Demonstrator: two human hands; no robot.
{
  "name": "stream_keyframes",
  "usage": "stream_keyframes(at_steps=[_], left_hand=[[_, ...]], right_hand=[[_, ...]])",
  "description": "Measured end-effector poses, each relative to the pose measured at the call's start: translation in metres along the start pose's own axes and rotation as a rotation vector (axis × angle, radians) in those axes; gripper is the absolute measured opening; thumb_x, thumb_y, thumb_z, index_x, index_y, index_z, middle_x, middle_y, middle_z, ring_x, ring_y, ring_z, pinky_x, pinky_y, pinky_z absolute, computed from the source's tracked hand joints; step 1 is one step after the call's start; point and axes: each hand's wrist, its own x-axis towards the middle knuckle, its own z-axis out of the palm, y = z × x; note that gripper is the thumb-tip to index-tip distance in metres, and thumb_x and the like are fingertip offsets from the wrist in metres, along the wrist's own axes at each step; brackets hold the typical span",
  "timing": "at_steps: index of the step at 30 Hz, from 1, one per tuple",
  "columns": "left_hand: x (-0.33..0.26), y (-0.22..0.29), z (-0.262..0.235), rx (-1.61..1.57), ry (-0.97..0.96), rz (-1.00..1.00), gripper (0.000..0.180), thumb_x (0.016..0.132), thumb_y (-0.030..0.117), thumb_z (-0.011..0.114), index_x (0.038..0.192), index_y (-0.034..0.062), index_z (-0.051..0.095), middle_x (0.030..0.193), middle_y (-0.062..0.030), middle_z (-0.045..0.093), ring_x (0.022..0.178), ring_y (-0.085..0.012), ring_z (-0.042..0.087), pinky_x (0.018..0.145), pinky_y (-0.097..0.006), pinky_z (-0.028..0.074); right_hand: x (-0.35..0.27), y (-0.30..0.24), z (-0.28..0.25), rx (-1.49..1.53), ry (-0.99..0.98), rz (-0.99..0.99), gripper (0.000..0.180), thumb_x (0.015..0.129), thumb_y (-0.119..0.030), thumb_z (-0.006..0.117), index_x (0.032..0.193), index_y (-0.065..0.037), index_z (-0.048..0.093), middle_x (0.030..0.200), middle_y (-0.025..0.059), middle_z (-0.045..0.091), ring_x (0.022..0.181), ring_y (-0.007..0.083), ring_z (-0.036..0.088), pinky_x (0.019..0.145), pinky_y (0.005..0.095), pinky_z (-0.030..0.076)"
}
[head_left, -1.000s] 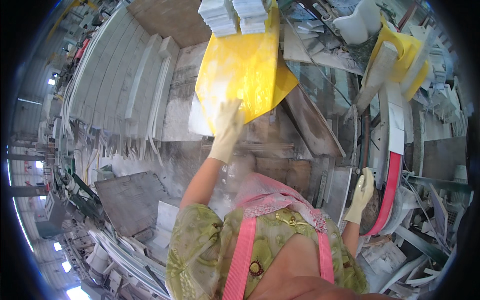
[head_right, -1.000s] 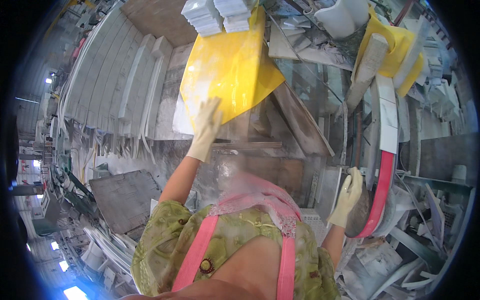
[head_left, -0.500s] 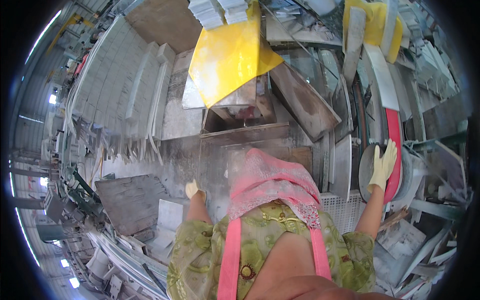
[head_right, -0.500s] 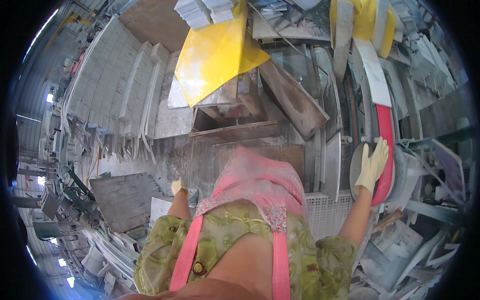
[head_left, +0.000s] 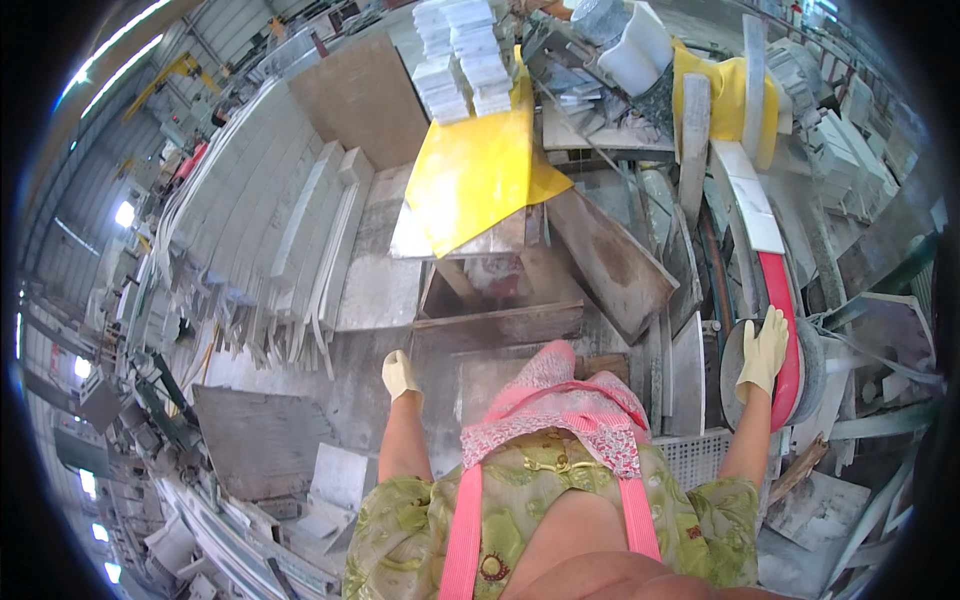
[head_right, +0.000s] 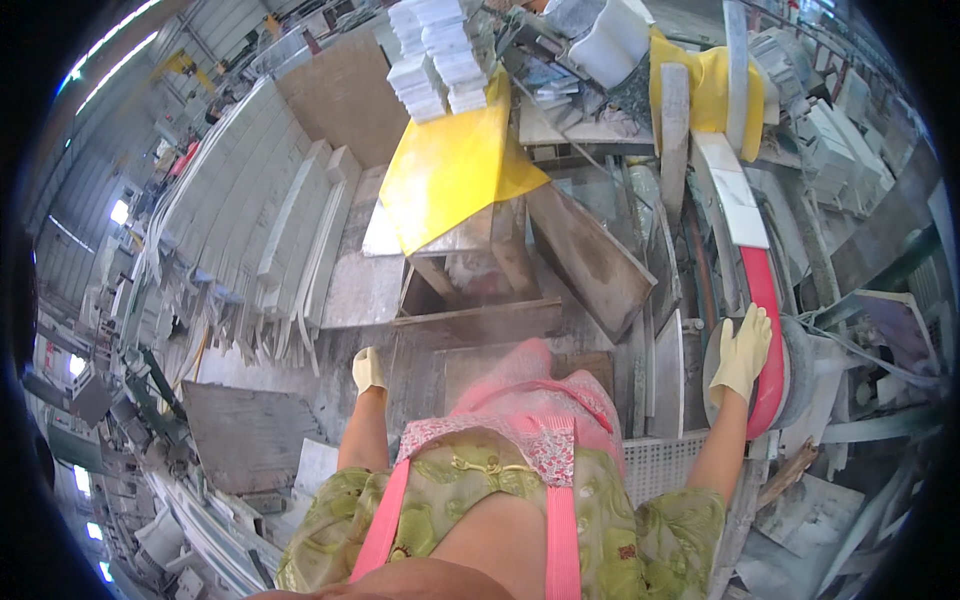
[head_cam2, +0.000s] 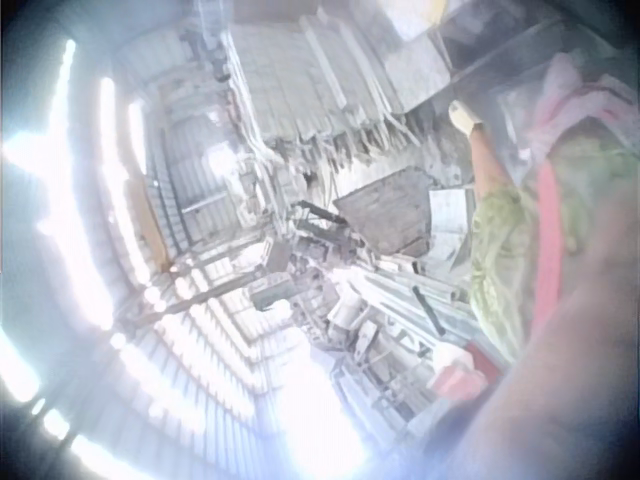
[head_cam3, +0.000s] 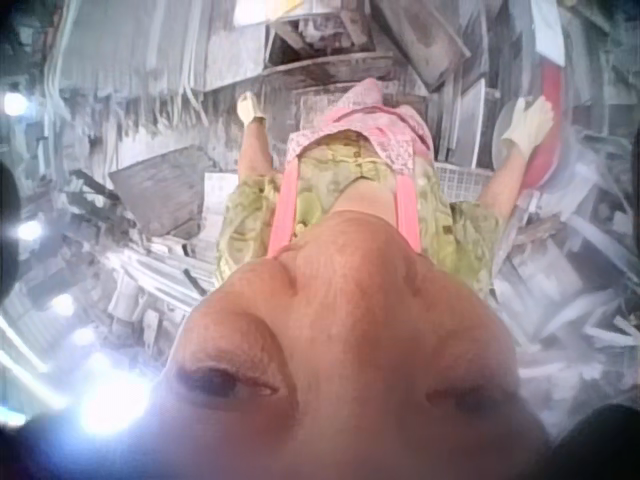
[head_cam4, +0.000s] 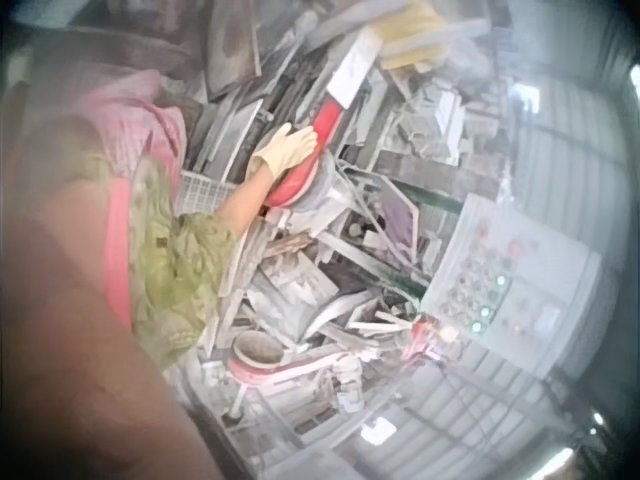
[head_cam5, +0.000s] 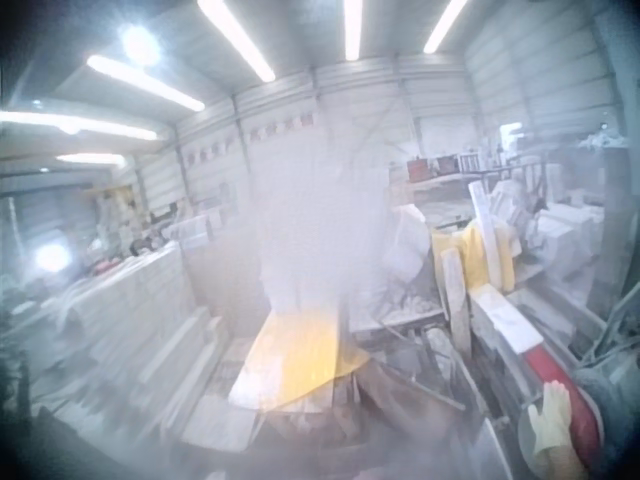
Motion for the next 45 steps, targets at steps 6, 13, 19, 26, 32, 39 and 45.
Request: stream_keyframes(at_steps=[6,13,19,26,32,39,45], left_hand=[[0.018,0.135,0.074,-0.398,-0.190,0.229,0.030,0.100,0.019,0.056,0.119,-0.0002,0.068,0.104,-0.0051,0.070,0.094,-0.0134,0.063,0.086,-0.030,0.050],[0.035,0.258,0.165,-0.100,-0.370,0.700,0.029,0.098,0.014,0.058,0.121,0.0006,0.067,0.122,-0.0194,0.068,0.118,-0.0292,0.063,0.103,-0.035,0.046],[0.034,0.290,0.232,0.069,-0.375,1.033,0.029,0.084,0.006,0.063,0.111,-0.0020,0.061,0.105,-0.0209,0.062,0.099,-0.0420,0.057,0.089,-0.046,0.045],[0.037,0.306,0.224,0.208,-0.569,0.904,0.043,0.083,0.004,0.061,0.124,-0.0073,0.055,0.131,-0.0263,0.055,0.126,-0.0470,0.047,0.112,-0.053,0.033],[0.037,0.312,0.228,0.284,-0.546,0.935,0.046,0.082,0.004,0.062,0.126,-0.0066,0.054,0.132,-0.0270,0.054,0.127,-0.0470,0.047,0.111,-0.053,0.034],[0.033,0.271,0.233,0.183,-0.468,0.947,0.038,0.097,0.010,0.057,0.133,-0.0013,0.055,0.136,-0.0246,0.055,0.133,-0.0404,0.047,0.117,-0.050,0.030],[0.039,0.267,0.238,0.013,-0.431,1.020,0.023,0.095,0.015,0.057,0.111,0.0015,0.066,0.101,-0.0187,0.068,0.097,-0.0365,0.063,0.086,-0.041,0.050]], right_hand=[[-0.004,-0.004,-0.015,0.057,-0.110,0.073,0.063,0.097,-0.031,0.055,0.151,-0.004,0.037,0.156,0.0205,0.037,0.146,0.0359,0.031,0.122,0.0437,0.024],[-0.008,-0.012,-0.007,-0.043,-0.049,0.106,0.062,0.097,-0.029,0.055,0.151,-0.005,0.037,0.156,0.0189,0.038,0.146,0.0342,0.032,0.122,0.0435,0.023],[-0.011,-0.007,-0.003,-0.062,-0.021,0.051,0.061,0.102,-0.034,0.048,0.153,-0.004,0.035,0.157,0.0189,0.037,0.147,0.0345,0.030,0.121,0.0435,0.023],[-0.008,-0.007,-0.004,-0.163,-0.133,0.068,0.060,0.103,-0.035,0.050,0.150,0.001,0.039,0.156,0.0209,0.038,0.147,0.0348,0.031,0.122,0.0447,0.020],[0.001,-0.015,-0.016,-0.236,-0.290,0.153,0.060,0.102,-0.030,0.054,0.149,0.004,0.038,0.155,0.0229,0.038,0.147,0.0359,0.030,0.123,0.0449,0.018],[-0.017,-0.016,-0.011,-0.034,-0.009,-0.010,0.059,0.102,-0.035,0.054,0.147,0.000,0.044,0.151,0.0206,0.045,0.142,0.0348,0.038,0.120,0.0429,0.026],[-0.031,0.021,0.009,-0.147,0.057,0.036,0.066,0.097,-0.048,0.054,0.149,-0.010,0.042,0.153,0.0164,0.043,0.144,0.0322,0.036,0.119,0.0416,0.029]])
